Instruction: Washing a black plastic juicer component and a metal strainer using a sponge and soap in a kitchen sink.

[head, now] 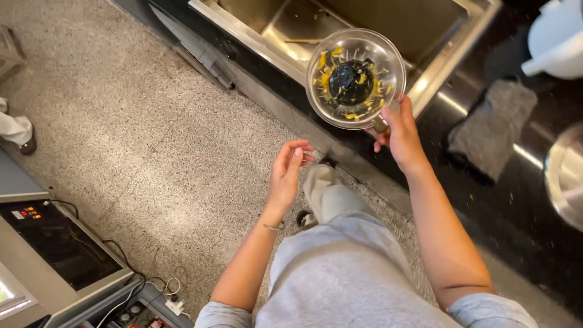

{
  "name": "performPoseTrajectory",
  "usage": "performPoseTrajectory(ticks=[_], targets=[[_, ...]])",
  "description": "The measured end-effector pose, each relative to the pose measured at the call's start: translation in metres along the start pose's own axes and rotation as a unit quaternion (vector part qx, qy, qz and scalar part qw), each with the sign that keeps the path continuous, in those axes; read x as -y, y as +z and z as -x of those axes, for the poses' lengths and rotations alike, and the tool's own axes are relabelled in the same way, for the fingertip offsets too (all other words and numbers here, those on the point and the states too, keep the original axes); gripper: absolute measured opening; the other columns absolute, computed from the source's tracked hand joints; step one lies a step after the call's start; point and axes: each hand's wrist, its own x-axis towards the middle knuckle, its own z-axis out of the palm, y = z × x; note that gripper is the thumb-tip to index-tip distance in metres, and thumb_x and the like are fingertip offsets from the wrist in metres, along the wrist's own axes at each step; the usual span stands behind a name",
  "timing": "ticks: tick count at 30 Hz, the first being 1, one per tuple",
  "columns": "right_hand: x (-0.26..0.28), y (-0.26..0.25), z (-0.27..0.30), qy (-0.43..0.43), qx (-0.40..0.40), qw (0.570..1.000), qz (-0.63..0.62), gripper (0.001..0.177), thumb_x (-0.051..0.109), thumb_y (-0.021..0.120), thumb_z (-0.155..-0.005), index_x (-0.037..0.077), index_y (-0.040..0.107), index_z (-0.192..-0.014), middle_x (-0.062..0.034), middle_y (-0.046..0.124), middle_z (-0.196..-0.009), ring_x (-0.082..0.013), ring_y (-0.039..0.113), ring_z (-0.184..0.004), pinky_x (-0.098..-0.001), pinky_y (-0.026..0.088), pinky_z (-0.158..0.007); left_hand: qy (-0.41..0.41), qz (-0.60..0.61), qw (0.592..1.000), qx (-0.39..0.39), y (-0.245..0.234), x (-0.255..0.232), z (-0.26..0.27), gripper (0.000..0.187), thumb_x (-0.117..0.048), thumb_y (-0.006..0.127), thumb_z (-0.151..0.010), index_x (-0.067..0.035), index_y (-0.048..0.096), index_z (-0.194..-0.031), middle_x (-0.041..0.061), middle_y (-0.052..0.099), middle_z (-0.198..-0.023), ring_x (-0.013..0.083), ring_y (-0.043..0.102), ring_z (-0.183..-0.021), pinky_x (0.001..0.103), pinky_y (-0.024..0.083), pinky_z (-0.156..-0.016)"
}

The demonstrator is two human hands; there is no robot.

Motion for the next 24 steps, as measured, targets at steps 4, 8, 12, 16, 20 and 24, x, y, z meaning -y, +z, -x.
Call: performPoseTrajectory(ticks=[4, 8, 12, 16, 20, 24], targets=[[-0.011, -0.002, -0.09, 0.011, -0.009, 1.0, 0.002, 0.05, 0.026, 0.049, -0.106, 0.018, 0.032, -0.152, -0.0091, 0.061, -0.09, -0.0107, 0.047, -0.056, -0.0302, 0.049, -0.048, -0.019, 0.011, 1.0, -0.005, -0.027, 0.006, -0.062, 0.029, -0.022, 0.047, -0.11, -0.004, 0.06, -0.127, 0.006, 0.069, -0.117, 0.0141, 0.066, -0.099, 0.03, 0.05, -0.089], [-0.069, -0.02, -0.197, 0.036, -0.044, 0.998, 0.017, 0.059, 0.025, 0.054, -0.1, 0.019, 0.027, -0.152, -0.0116, 0.058, -0.103, -0.0141, 0.053, -0.06, -0.0372, 0.056, -0.05, 0.006, -0.024, 1.0, -0.017, -0.055, -0.008, -0.121, 0.03, -0.024, 0.048, -0.111, -0.003, 0.061, -0.127, 0.007, 0.069, -0.117, 0.0138, 0.065, -0.099, 0.03, 0.052, -0.093], [-0.107, -0.033, -0.249, 0.134, -0.097, 0.984, 0.065, 0.062, 0.03, 0.06, -0.096, 0.019, 0.028, -0.147, -0.0179, 0.059, -0.113, -0.0206, 0.059, -0.068, -0.0417, 0.06, -0.05, -0.006, -0.02, 0.999, -0.033, -0.072, -0.024, -0.179, 0.03, -0.026, 0.049, -0.111, -0.003, 0.063, -0.123, 0.007, 0.071, -0.112, 0.0135, 0.067, -0.096, 0.031, 0.054, -0.091], [-0.095, -0.017, -0.262, 0.175, -0.14, 0.973, 0.059, 0.057, 0.032, 0.058, -0.095, 0.022, 0.032, -0.144, -0.0163, 0.06, -0.123, -0.0271, 0.062, -0.072, -0.0396, 0.058, -0.05, 0.002, -0.034, 0.999, 0.021, -0.082, -0.004, -0.249, 0.029, -0.026, 0.05, -0.111, -0.002, 0.064, -0.122, 0.007, 0.07, -0.109, 0.0141, 0.066, -0.095, 0.03, 0.052, -0.087], [-0.093, -0.001, -0.253, 0.179, -0.168, 0.969, 0.009, 0.048, 0.028, 0.055, -0.096, 0.021, 0.037, -0.139, -0.0148, 0.057, -0.129, -0.0267, 0.06, -0.078, -0.039, 0.06, -0.054, -0.042, -0.016, 0.991, 0.126, -0.075, 0.006, -0.325, 0.029, -0.028, 0.054, -0.11, -0.003, 0.065, -0.121, 0.004, 0.071, -0.109, 0.0114, 0.066, -0.096, 0.027, 0.054, -0.089], [-0.093, 0.03, -0.251, 0.134, -0.211, 0.966, -0.07, 0.042, 0.028, 0.053, -0.099, 0.014, 0.039, -0.136, -0.0159, 0.056, -0.124, -0.0254, 0.06, -0.077, -0.0411, 0.06, -0.057, -0.021, -0.065, 0.967, 0.247, -0.053, -0.021, -0.407, 0.03, -0.028, 0.058, -0.106, -0.004, 0.064, -0.123, 0.002, 0.072, -0.108, 0.0097, 0.064, -0.09, 0.026, 0.053, -0.085]])
